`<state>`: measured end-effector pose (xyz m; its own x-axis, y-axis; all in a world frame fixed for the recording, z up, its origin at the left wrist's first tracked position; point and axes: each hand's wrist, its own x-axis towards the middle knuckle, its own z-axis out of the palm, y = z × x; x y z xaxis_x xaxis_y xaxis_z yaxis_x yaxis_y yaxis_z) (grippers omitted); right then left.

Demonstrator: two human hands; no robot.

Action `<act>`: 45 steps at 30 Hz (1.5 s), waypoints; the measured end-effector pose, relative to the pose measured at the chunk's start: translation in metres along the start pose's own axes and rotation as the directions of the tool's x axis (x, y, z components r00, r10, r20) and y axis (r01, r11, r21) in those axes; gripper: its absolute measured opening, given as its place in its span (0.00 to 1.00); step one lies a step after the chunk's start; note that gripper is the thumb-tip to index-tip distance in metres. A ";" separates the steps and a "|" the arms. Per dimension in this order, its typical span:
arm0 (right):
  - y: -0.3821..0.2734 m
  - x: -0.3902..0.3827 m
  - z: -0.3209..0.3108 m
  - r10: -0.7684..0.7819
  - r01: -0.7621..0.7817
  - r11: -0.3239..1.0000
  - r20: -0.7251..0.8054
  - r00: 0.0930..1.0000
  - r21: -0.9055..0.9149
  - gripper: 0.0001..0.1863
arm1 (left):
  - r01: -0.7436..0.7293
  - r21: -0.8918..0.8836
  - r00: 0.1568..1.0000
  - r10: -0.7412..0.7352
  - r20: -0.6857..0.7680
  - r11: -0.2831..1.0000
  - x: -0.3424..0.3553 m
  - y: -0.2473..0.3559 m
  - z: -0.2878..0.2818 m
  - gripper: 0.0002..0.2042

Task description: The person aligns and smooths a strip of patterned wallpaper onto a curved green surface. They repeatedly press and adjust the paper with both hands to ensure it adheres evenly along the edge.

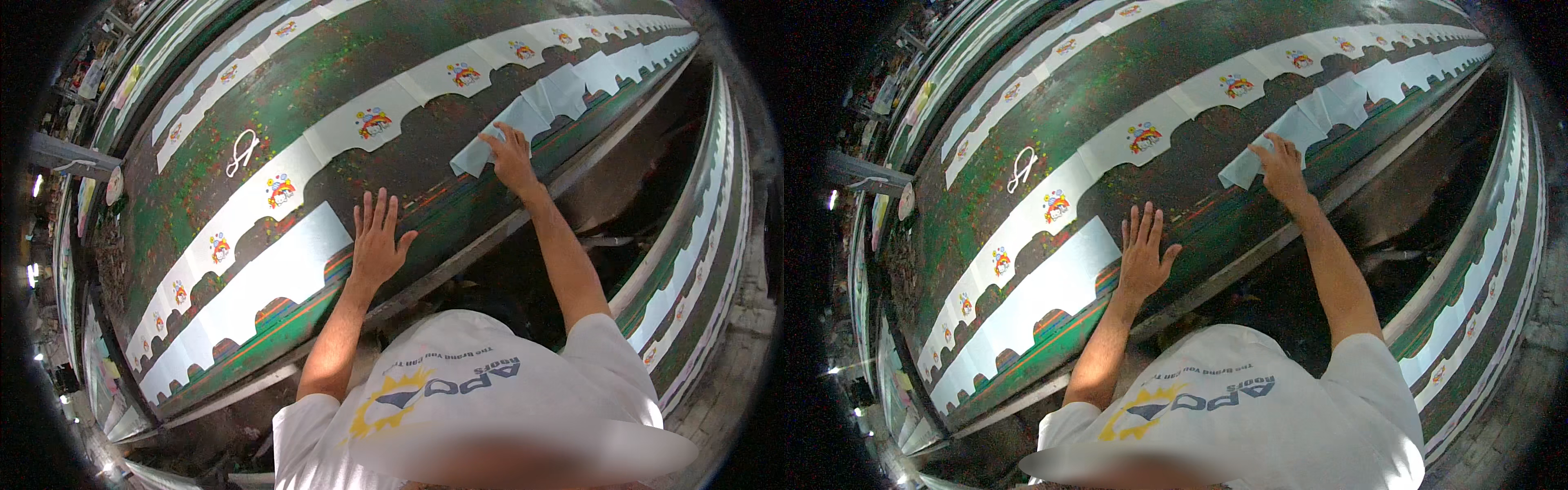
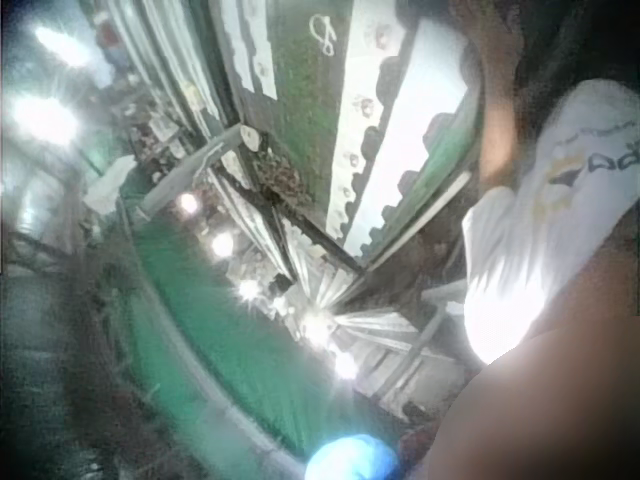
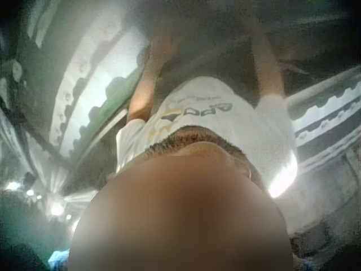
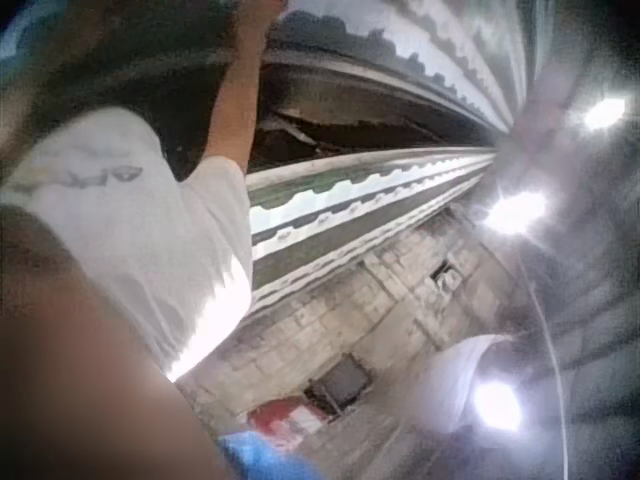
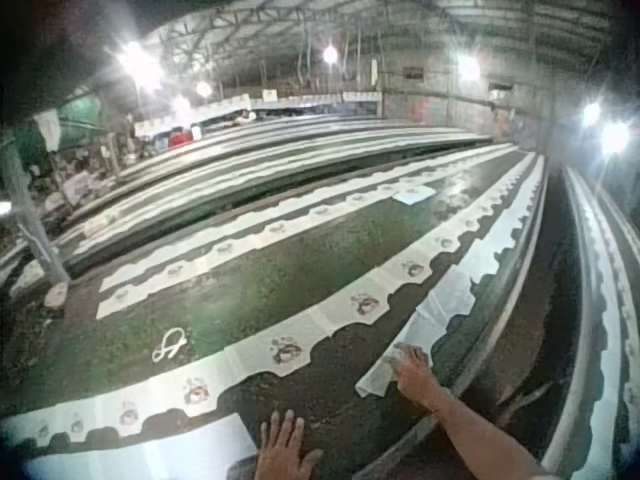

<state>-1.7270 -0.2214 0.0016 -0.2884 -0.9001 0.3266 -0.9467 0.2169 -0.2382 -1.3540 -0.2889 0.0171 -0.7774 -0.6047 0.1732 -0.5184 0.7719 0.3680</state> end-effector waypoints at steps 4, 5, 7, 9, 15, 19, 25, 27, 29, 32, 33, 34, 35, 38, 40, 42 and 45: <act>0.032 0.025 0.004 -0.130 0.125 0.990 0.057 0.990 0.071 0.10 | 0.032 -0.166 0.998 -0.041 -0.051 0.986 0.025 0.045 0.003 0.28; 0.036 0.030 0.005 -0.184 0.174 0.977 0.077 0.980 0.124 0.08 | 0.027 -0.176 0.995 -0.044 -0.091 0.984 0.032 0.053 0.004 0.25; 0.044 0.039 0.007 -0.277 0.245 0.945 0.138 0.951 0.215 0.06 | 0.080 -0.289 0.988 -0.114 -0.104 0.954 0.044 0.066 0.007 0.21; 0.049 0.049 0.009 -0.334 0.271 0.925 0.227 0.915 0.267 0.10 | 0.082 -0.299 0.986 -0.121 -0.113 0.951 0.055 0.075 0.010 0.18; 0.070 0.058 -0.005 -0.398 0.210 0.852 0.331 0.856 0.480 0.21 | 0.083 -0.365 0.986 -0.130 -0.106 0.927 0.068 0.102 0.015 0.14; 0.069 0.076 0.004 -0.380 0.168 0.831 0.321 0.867 0.531 0.08 | 0.166 -0.436 0.979 -0.202 -0.037 0.885 0.069 0.118 0.015 0.12; 0.027 0.078 0.010 -0.541 0.374 0.713 0.126 0.832 0.593 0.09 | 0.158 -0.361 0.955 -0.235 -0.180 0.919 0.074 0.118 0.010 0.15; -0.002 0.073 0.004 -0.607 0.364 0.663 0.184 0.773 0.654 0.13 | 0.227 -0.361 0.948 -0.290 -0.129 0.904 0.075 0.114 0.008 0.35; -0.032 0.067 -0.006 -0.687 0.436 0.568 0.110 0.718 0.698 0.16 | 0.228 -0.288 0.937 -0.290 -0.193 0.930 0.076 0.112 0.009 0.48; -0.059 0.064 -0.026 -0.702 0.136 0.464 0.269 0.660 0.875 0.19 | 0.297 -0.707 0.906 -0.423 -0.004 0.642 0.076 0.101 0.006 0.55; -0.063 0.064 -0.032 -0.694 0.079 0.487 0.330 0.640 0.870 0.18 | 0.319 -0.854 0.880 -0.463 0.106 0.411 0.071 0.097 0.004 0.52; -0.066 0.063 -0.038 -0.694 0.027 0.494 0.375 0.615 0.869 0.17 | 0.392 -0.867 0.835 -0.515 0.195 0.307 0.068 0.090 0.001 0.39; -0.073 0.063 -0.041 -0.714 -0.009 0.442 0.358 0.602 0.897 0.17 | 0.356 -0.837 0.850 -0.516 0.106 0.415 0.059 0.087 -0.002 0.24; -0.080 0.059 -0.045 -0.726 0.002 0.385 0.301 0.619 0.923 0.20 | 0.403 -0.844 0.756 -0.649 0.089 0.354 0.036 0.070 -0.010 0.11; -0.070 0.065 -0.045 -0.676 -0.083 0.560 0.513 0.529 0.824 0.28 | 0.350 -0.889 0.694 -0.719 0.035 0.294 0.022 0.057 -0.017 0.08; -0.060 0.062 -0.037 -0.661 -0.140 0.557 0.539 0.522 0.819 0.28 | 0.381 -0.885 0.607 -0.794 0.021 0.268 0.004 0.044 -0.024 0.05; -0.046 0.059 -0.020 -0.658 -0.276 0.498 0.565 0.497 0.822 0.25 | 0.553 -0.757 0.522 -0.853 -0.010 0.348 -0.022 0.025 -0.029 0.10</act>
<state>-1.7030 -0.2775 0.0500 0.5610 -0.8038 -0.1978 -0.2734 0.0456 -0.9608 -1.3393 -0.2621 0.0488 0.0395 -0.9760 -0.2139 -0.3409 -0.2144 0.9153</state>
